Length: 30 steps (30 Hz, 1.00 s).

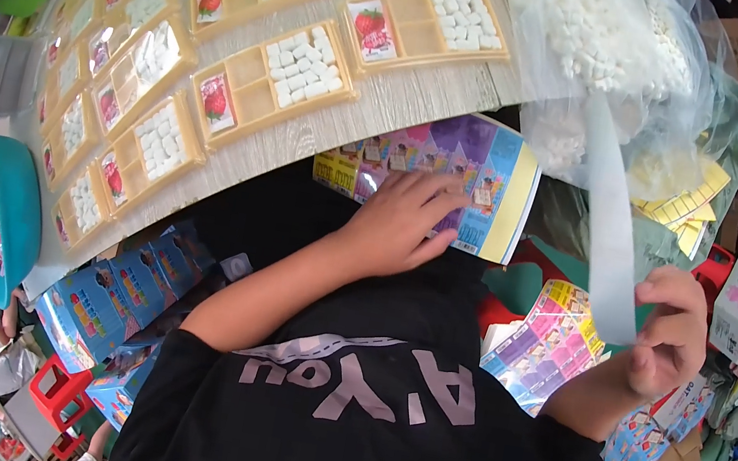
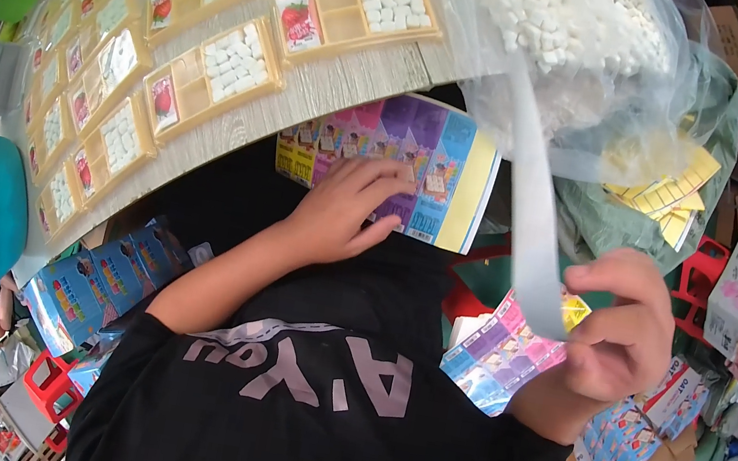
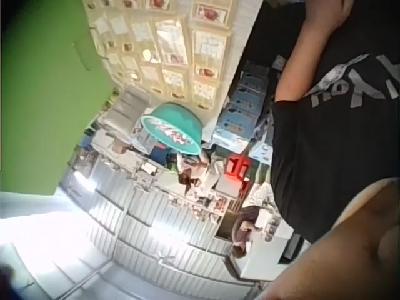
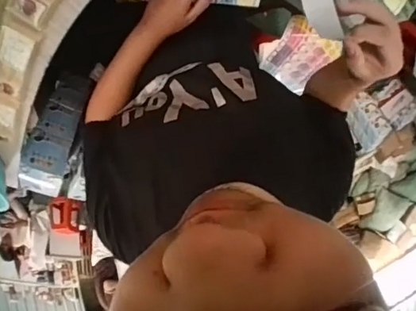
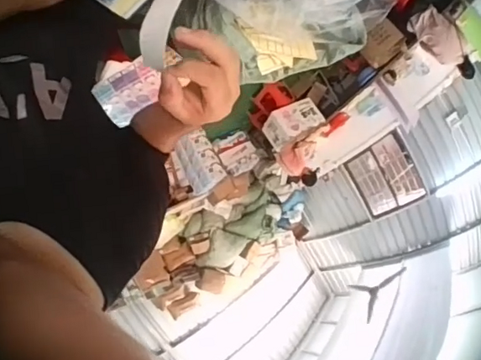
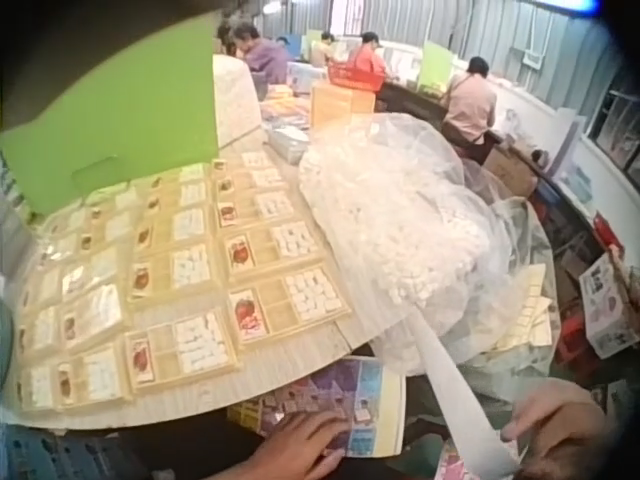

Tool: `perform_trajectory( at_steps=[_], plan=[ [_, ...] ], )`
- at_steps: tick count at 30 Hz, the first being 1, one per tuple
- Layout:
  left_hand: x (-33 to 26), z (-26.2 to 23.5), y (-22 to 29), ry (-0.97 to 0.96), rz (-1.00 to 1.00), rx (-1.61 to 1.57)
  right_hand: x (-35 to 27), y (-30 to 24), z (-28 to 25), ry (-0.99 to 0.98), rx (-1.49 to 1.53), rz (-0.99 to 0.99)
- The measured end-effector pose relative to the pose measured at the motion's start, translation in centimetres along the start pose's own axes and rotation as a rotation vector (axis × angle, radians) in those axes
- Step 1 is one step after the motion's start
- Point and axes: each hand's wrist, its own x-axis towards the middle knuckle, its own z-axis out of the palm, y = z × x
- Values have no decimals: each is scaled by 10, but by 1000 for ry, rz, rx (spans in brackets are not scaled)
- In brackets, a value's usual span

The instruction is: Applying labels and packaging trays containing small white rectangular items, possibly marshmallows.

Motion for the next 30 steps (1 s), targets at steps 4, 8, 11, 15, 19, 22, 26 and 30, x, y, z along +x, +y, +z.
perform_trajectory(
  at_steps=[4,8,11,15,19,22,26,30],
  plan=[
    [-4,-60,44,-127,-164,-553,27,-18,48,-31,-102,-122],
    [-3,-78,70,154,-65,-1143,43,-30,88,-423,-183,-372],
    [-8,-89,76,280,-148,-1024,47,-33,116,-560,-259,-457],
    [-24,-95,67,337,-296,-1135,69,-27,108,-584,-14,-402],
    [-36,-96,62,391,-316,-1122,114,12,108,-363,-312,-228],
    [-39,-100,63,365,-324,-1098,139,52,125,-289,-534,-275],
    [-42,-109,66,269,-358,-1017,136,74,136,-334,-515,-267],
    [-41,-111,65,240,-389,-1018,124,71,133,-403,-511,-205]
  ],
)
